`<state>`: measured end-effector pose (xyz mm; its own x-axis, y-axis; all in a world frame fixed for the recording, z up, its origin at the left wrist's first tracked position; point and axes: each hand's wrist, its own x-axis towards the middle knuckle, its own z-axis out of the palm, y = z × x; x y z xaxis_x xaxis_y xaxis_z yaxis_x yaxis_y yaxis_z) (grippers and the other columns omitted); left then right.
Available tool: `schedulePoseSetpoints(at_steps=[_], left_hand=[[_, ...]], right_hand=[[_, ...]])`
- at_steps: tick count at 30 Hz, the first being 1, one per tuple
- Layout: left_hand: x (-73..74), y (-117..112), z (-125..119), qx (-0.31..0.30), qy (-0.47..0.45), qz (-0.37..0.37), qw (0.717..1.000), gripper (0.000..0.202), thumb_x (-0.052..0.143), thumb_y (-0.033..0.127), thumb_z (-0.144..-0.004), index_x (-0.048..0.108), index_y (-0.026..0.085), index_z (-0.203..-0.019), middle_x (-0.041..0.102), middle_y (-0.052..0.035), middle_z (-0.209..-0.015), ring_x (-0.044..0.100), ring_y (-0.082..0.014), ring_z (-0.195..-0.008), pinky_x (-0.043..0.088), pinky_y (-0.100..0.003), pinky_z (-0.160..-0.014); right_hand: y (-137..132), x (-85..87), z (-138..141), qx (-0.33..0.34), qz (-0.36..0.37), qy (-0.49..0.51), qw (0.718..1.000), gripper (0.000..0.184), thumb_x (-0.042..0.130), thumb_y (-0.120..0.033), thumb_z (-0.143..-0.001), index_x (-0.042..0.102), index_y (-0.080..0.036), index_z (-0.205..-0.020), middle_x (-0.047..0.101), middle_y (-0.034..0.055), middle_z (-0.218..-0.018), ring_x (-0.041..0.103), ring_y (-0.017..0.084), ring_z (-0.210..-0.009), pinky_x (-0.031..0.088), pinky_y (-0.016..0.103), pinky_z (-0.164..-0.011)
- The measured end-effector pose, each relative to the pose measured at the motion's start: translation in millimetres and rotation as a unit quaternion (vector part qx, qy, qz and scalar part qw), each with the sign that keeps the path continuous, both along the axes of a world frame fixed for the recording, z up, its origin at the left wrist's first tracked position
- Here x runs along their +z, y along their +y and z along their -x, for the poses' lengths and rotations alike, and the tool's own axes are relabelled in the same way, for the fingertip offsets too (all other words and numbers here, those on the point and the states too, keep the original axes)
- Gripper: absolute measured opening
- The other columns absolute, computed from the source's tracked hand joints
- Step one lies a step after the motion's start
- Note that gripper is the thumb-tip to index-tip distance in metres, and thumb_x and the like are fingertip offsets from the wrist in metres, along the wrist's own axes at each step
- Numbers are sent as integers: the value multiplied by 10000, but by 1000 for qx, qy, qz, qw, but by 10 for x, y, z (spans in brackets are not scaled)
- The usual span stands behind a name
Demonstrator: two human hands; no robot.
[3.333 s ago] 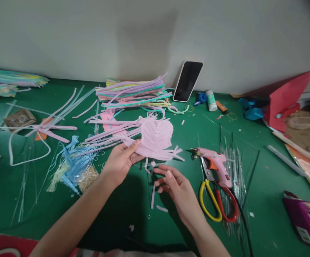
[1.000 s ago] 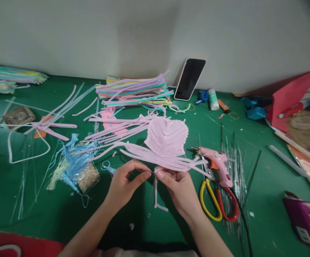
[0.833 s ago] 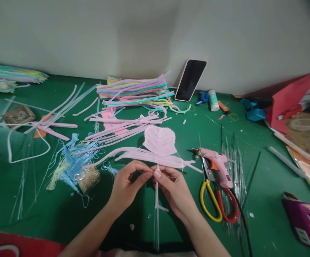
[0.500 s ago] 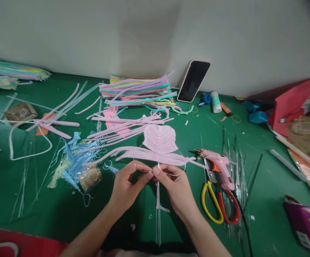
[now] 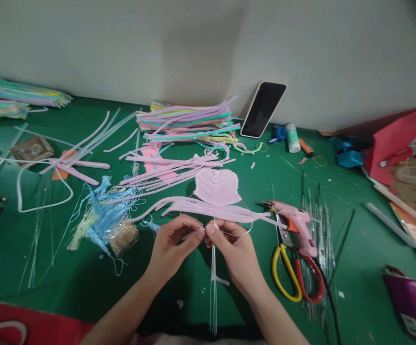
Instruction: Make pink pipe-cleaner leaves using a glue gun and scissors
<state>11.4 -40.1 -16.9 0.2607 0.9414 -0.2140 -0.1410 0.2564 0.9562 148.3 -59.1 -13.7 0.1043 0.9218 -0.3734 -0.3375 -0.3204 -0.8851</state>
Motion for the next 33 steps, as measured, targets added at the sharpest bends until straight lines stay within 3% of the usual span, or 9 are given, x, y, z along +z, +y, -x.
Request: schedulePoseSetpoints(at_steps=[8,10,12,14,17,20,23,28,33], left_hand=[[-10,-2,-91,37,1,121,992,184,664,229,-772,621,149,-612,568,18,-594,515,-99,-562,426,-210,-565],[-18,-20,-94,39,49,94,994,207,646,250,-788,616,152,-608,568,14,-588,507,-101,-540,410,-214,-529],[-28,-54,-82,41,151,-4,988,176,629,261,-813,648,163,-668,607,0,-632,540,-117,-575,425,-224,-542],[-42,-99,-64,64,270,-164,947,88,625,228,-824,677,179,-771,649,-18,-718,584,-136,-648,457,-241,-599],[-63,-161,-42,98,393,-375,834,117,646,136,-800,663,197,-899,666,-39,-811,615,-159,-740,483,-271,-693],[-68,-180,-39,94,439,-441,777,198,658,95,-783,631,195,-952,660,-51,-826,615,-172,-763,491,-289,-717],[-53,-156,-42,94,429,-435,786,208,638,84,-798,626,200,-970,651,-48,-827,614,-170,-770,499,-289,-718],[-29,-113,-50,107,369,-373,845,181,618,101,-824,647,228,-950,656,-23,-837,623,-157,-775,509,-278,-706],[-52,-120,-75,100,352,-393,844,204,617,78,-824,645,230,-956,649,-22,-825,616,-146,-756,513,-267,-680]], right_hand=[[-14,-39,5,40,-59,-98,993,145,643,-313,-810,636,-192,-730,644,4,-675,604,135,-622,493,253,-610],[-26,-76,5,32,-65,-138,988,120,636,-300,-814,645,-193,-760,662,17,-709,623,151,-650,500,269,-634],[-35,-98,6,19,-68,-166,984,113,637,-297,-811,648,-192,-769,669,20,-723,628,155,-662,500,273,-644],[-40,-97,8,7,-69,-176,982,119,640,-301,-806,641,-190,-762,669,20,-728,621,149,-655,496,268,-636],[-36,-71,18,2,-67,-179,982,140,647,-311,-800,631,-182,-749,664,22,-724,608,142,-639,491,263,-622],[-29,-52,25,-3,-71,-176,982,140,654,-314,-800,645,-181,-757,664,19,-713,609,141,-635,493,264,-626],[-33,-52,7,-1,-79,-143,987,133,672,-326,-789,685,-194,-789,690,27,-757,630,160,-695,509,279,-662],[-59,-53,-73,-2,-49,-121,991,257,640,-408,-809,753,-232,-959,694,27,-743,585,153,-647,506,293,-620],[-63,-54,-94,11,-26,-104,994,294,615,-435,-829,748,-257,-1022,578,-13,-593,496,129,-592,456,275,-600]])
